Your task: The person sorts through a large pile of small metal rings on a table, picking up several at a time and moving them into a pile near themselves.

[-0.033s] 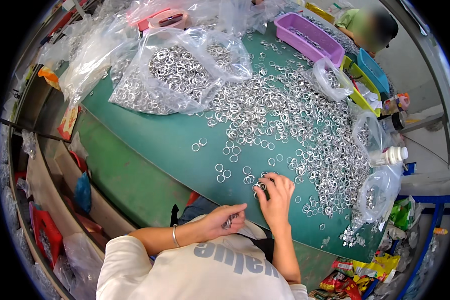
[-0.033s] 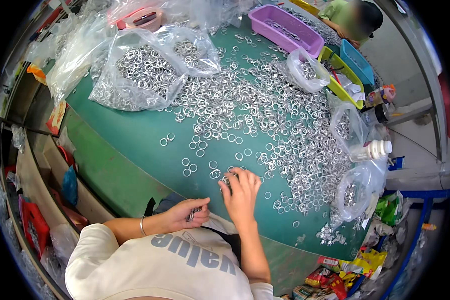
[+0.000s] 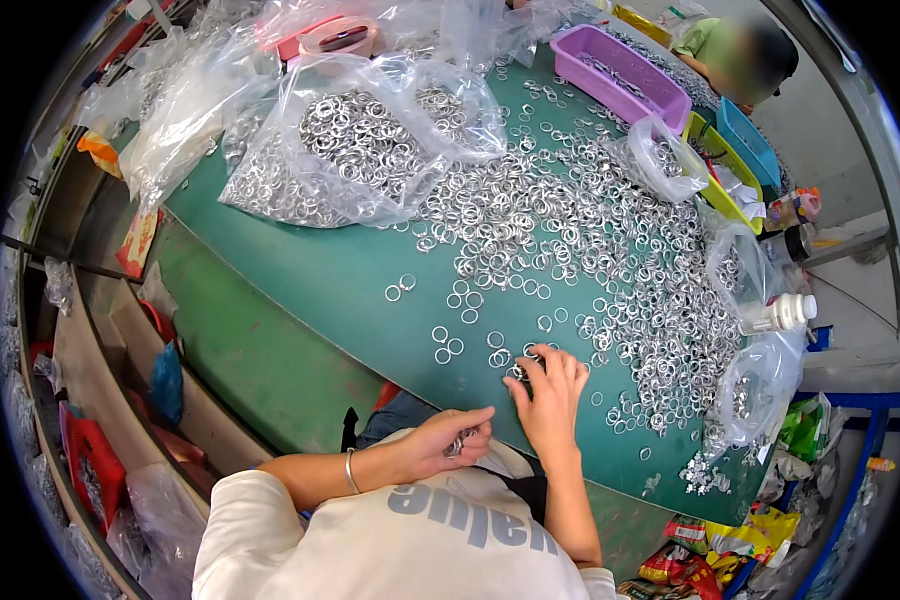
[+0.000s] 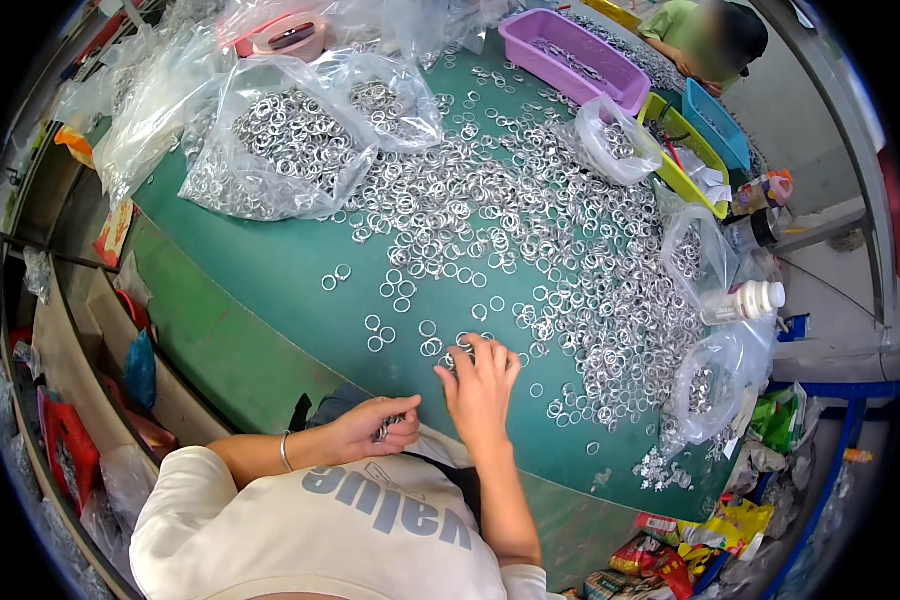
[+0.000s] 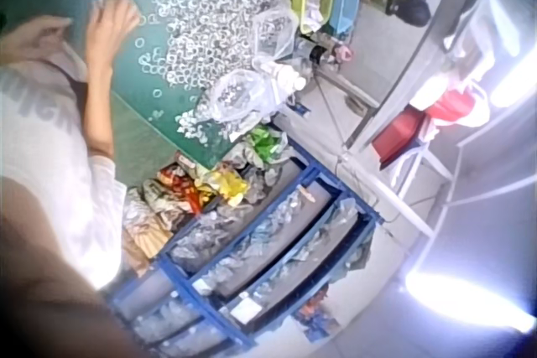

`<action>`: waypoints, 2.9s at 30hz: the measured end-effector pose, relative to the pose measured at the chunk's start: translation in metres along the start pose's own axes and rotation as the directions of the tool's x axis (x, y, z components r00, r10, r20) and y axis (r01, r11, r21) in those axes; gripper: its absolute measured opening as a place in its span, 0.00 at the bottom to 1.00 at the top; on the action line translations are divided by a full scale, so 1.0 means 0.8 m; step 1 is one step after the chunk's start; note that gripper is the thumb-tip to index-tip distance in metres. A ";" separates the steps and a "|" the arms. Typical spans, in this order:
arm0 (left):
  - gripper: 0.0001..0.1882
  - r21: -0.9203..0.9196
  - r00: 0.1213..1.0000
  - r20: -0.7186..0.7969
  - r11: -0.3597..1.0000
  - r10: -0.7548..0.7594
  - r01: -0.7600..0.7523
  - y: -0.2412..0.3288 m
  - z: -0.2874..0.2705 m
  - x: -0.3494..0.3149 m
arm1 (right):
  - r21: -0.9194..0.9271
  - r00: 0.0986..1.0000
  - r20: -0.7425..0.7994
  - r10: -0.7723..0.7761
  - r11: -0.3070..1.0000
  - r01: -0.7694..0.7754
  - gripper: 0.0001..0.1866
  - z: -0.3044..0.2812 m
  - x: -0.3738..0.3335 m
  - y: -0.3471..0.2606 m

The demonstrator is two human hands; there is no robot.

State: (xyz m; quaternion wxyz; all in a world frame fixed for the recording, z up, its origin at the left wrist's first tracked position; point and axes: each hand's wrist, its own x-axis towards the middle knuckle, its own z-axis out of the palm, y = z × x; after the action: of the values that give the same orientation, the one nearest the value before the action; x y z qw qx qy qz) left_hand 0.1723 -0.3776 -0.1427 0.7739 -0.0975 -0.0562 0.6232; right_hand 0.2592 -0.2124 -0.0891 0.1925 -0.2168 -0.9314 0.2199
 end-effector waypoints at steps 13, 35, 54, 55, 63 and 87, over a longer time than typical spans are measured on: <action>0.24 0.326 0.773 -0.573 0.941 0.274 -0.093 -0.008 0.065 0.020 | 0.123 0.995 0.016 0.095 0.988 -0.096 0.11 -0.009 0.008 -0.003; 0.17 0.395 0.875 -0.467 0.915 0.124 0.081 0.003 0.059 0.013 | -0.033 0.974 -0.149 0.171 0.984 -0.177 0.10 -0.011 -0.029 0.050; 0.13 0.646 0.835 -0.471 0.756 0.283 0.109 0.018 0.065 0.043 | -0.095 0.969 -0.188 0.163 0.978 -0.183 0.12 -0.008 -0.022 0.054; 0.13 0.751 0.829 -0.453 0.642 0.329 0.155 0.018 0.067 0.045 | -0.128 0.974 -0.170 0.150 0.977 -0.173 0.12 -0.008 -0.018 0.053; 0.17 0.623 0.786 0.204 -0.697 0.584 0.356 0.053 0.071 0.087 | -0.126 0.973 -0.154 0.172 0.973 -0.192 0.10 -0.005 -0.009 0.058; 0.10 0.574 0.861 0.194 -0.766 0.471 0.289 0.066 0.070 0.120 | 0.242 0.816 -0.038 0.576 0.798 -0.552 0.06 -0.049 -0.050 0.086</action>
State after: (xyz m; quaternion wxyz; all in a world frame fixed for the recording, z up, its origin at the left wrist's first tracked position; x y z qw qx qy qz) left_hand 0.1314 -0.2691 -0.1032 0.2102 0.5516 0.7362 0.3308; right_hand 0.3323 -0.1637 -0.1008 0.1920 -0.4736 -0.7820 0.3567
